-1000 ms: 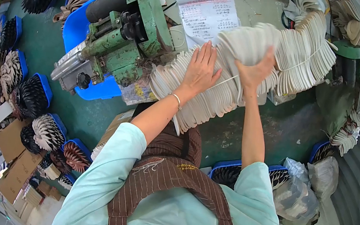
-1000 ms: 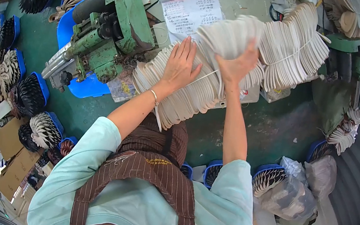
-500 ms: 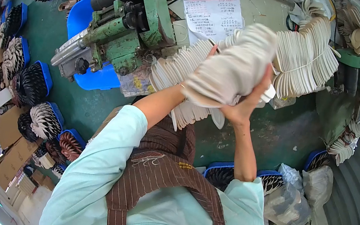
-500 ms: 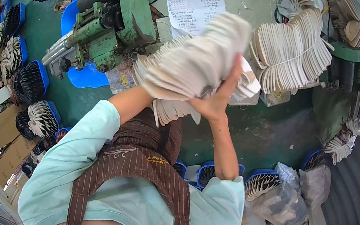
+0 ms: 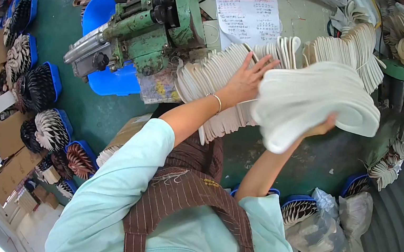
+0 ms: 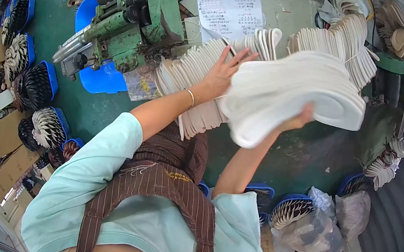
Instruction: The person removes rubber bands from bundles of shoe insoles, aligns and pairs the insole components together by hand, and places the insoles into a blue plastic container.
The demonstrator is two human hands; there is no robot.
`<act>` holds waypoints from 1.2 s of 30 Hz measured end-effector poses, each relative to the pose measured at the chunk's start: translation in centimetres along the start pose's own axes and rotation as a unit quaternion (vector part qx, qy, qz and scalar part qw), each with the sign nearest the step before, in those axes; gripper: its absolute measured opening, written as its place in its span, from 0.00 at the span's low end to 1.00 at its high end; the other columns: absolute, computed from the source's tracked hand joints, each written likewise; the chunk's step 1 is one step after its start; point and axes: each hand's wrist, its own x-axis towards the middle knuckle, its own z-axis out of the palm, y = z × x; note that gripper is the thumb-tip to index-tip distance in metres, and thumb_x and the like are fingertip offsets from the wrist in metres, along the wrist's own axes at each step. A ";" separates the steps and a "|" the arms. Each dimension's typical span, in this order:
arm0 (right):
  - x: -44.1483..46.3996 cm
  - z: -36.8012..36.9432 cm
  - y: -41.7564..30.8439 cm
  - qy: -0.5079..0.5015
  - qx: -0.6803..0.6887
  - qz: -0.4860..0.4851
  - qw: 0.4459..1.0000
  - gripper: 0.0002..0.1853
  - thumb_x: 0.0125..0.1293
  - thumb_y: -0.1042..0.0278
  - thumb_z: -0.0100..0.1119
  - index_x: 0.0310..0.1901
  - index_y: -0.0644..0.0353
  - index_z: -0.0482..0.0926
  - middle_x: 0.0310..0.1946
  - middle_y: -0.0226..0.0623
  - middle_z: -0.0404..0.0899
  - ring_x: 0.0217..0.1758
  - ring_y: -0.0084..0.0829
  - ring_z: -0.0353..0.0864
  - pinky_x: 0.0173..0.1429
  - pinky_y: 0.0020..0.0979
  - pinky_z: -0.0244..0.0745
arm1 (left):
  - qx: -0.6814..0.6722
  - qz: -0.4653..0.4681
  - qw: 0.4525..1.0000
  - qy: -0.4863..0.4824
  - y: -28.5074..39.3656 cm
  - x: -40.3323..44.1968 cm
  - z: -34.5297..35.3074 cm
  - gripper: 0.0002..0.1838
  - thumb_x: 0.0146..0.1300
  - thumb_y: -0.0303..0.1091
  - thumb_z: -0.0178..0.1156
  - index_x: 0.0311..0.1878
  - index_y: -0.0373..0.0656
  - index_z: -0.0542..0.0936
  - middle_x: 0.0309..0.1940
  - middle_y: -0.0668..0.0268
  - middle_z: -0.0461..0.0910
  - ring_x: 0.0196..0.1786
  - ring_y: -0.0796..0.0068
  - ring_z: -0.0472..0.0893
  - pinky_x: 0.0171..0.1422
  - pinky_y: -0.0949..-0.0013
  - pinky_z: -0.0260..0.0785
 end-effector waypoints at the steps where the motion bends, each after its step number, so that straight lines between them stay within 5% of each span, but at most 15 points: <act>1: -0.1 -0.5 0.9 -0.024 -0.019 0.003 1.000 0.30 0.49 0.67 0.54 0.56 0.71 0.68 0.51 0.44 0.73 0.52 0.42 0.75 0.60 0.43 0.69 | 0.000 0.005 0.999 0.033 -0.2 -0.1 0.3 0.38 0.55 0.46 0.53 0.71 0.55 0.58 0.74 0.64 0.43 0.76 0.59 0.39 0.72 0.38 0.38; 4: -3.6 -1.3 6.0 -0.106 -0.123 -0.133 0.978 0.37 0.42 0.71 0.65 0.59 0.64 0.67 0.50 0.43 0.74 0.53 0.40 0.75 0.62 0.43 0.68 | -0.025 -0.014 0.999 0.024 -0.4 -0.3 1.2 0.36 0.58 0.49 0.49 0.71 0.55 0.57 0.74 0.64 0.45 0.76 0.57 0.39 0.72 0.39 0.37; 6: -4.4 -2.5 3.8 -0.196 -0.138 0.007 0.971 0.43 0.37 0.72 0.71 0.62 0.60 0.65 0.54 0.42 0.71 0.56 0.40 0.73 0.62 0.43 0.68 | 0.022 -0.011 1.000 0.020 -0.4 -0.8 1.4 0.35 0.60 0.51 0.45 0.71 0.55 0.56 0.73 0.62 0.48 0.76 0.57 0.39 0.73 0.40 0.38; 7: -4.5 -3.3 3.2 -0.248 -0.136 0.013 0.959 0.40 0.46 0.67 0.70 0.63 0.59 0.65 0.58 0.41 0.68 0.60 0.40 0.70 0.63 0.43 0.67 | 0.013 -0.009 1.000 0.019 -0.3 -0.7 1.5 0.35 0.60 0.51 0.46 0.71 0.55 0.56 0.73 0.63 0.48 0.76 0.56 0.38 0.72 0.39 0.37; 8: -4.3 -3.7 2.8 -0.321 0.055 0.123 0.937 0.36 0.54 0.63 0.65 0.64 0.58 0.63 0.61 0.39 0.66 0.62 0.40 0.68 0.64 0.44 0.66 | 0.006 -0.007 1.000 0.023 -0.5 -0.4 1.4 0.35 0.60 0.51 0.46 0.71 0.54 0.56 0.73 0.63 0.48 0.76 0.56 0.37 0.72 0.38 0.37; 10: -2.4 -12.9 7.1 -0.030 0.011 -0.020 0.999 0.35 0.46 0.62 0.61 0.59 0.65 0.68 0.51 0.43 0.74 0.54 0.42 0.75 0.62 0.41 0.68 | -0.015 0.000 0.999 0.043 -0.7 -0.6 1.2 0.35 0.60 0.49 0.46 0.71 0.53 0.57 0.72 0.61 0.52 0.75 0.59 0.45 0.73 0.42 0.40; 18: -7.3 -1.9 -0.7 -0.139 0.064 -0.014 0.988 0.46 0.55 0.61 0.65 0.70 0.57 0.48 0.66 0.43 0.58 0.67 0.43 0.61 0.68 0.47 0.59 | -0.221 -0.027 0.965 0.141 -2.2 0.0 0.3 0.21 0.65 0.26 0.47 0.62 0.40 0.68 0.63 0.58 0.68 0.66 0.63 0.66 0.71 0.63 0.56; 19: -6.7 -0.3 -2.8 -0.157 -0.113 -0.157 0.969 0.52 0.51 0.62 0.69 0.71 0.58 0.43 0.68 0.45 0.53 0.69 0.43 0.57 0.70 0.46 0.54 | -0.419 -0.110 0.875 0.216 -2.1 0.1 -0.3 0.22 0.60 0.20 0.49 0.59 0.36 0.70 0.57 0.56 0.73 0.63 0.62 0.70 0.69 0.62 0.58; 20: -6.0 0.9 -4.4 -0.164 -0.282 -0.293 0.899 0.58 0.46 0.63 0.73 0.72 0.59 0.39 0.69 0.48 0.49 0.71 0.43 0.53 0.72 0.45 0.49 | -0.418 -0.106 0.875 0.218 -2.1 -0.1 -2.0 0.22 0.60 0.20 0.49 0.59 0.36 0.70 0.57 0.56 0.73 0.63 0.62 0.70 0.69 0.62 0.58; 22: -7.0 1.4 -4.9 -0.106 -0.348 -0.372 0.854 0.58 0.46 0.67 0.73 0.71 0.61 0.38 0.69 0.48 0.48 0.71 0.42 0.52 0.72 0.44 0.48 | -0.537 -0.218 0.753 0.312 -1.4 -2.0 -7.9 0.21 0.61 0.22 0.49 0.59 0.37 0.70 0.53 0.54 0.74 0.60 0.59 0.72 0.67 0.62 0.59; 24: -8.4 1.7 -4.5 -0.041 -0.408 -0.443 0.798 0.58 0.46 0.70 0.72 0.71 0.63 0.38 0.69 0.48 0.47 0.71 0.42 0.52 0.72 0.43 0.48 | -0.547 -0.137 0.777 0.280 0.8 -5.5 -12.7 0.22 0.62 0.27 0.51 0.60 0.35 0.69 0.55 0.51 0.73 0.61 0.55 0.71 0.66 0.61 0.59; 26: -10.0 2.8 -3.3 -0.012 -0.425 -0.434 0.794 0.64 0.41 0.74 0.75 0.71 0.63 0.31 0.70 0.49 0.40 0.72 0.42 0.48 0.73 0.44 0.43 | -0.479 -0.046 0.843 0.239 3.4 -9.2 -16.1 0.29 0.63 0.33 0.52 0.65 0.30 0.61 0.60 0.49 0.67 0.64 0.57 0.68 0.69 0.61 0.56; 30: -15.1 6.6 -0.1 -0.083 -0.393 -0.448 0.799 0.74 0.35 0.62 0.81 0.70 0.65 0.25 0.72 0.52 0.32 0.75 0.46 0.38 0.74 0.47 0.37 | -0.436 -0.042 0.879 0.190 7.3 -14.0 -18.4 0.49 0.55 0.42 0.64 0.71 0.33 0.44 0.69 0.43 0.47 0.70 0.45 0.54 0.72 0.54 0.47; 32: -18.8 7.6 1.0 -0.164 -0.316 -0.396 0.846 0.70 0.38 0.63 0.80 0.70 0.67 0.28 0.71 0.52 0.38 0.74 0.47 0.43 0.73 0.48 0.42 | -0.525 -0.088 0.795 0.292 7.0 -15.9 -18.1 0.56 0.54 0.49 0.65 0.70 0.31 0.38 0.69 0.48 0.46 0.72 0.54 0.51 0.73 0.53 0.43; 36: -24.1 6.9 3.0 -0.276 -0.430 -0.431 0.744 0.48 0.43 0.67 0.75 0.66 0.60 0.57 0.64 0.56 0.54 0.67 0.52 0.59 0.69 0.49 0.52 | -0.510 -0.220 0.701 0.447 2.8 -21.0 -20.3 0.66 0.42 0.61 0.72 0.70 0.36 0.39 0.67 0.53 0.50 0.69 0.58 0.57 0.69 0.57 0.53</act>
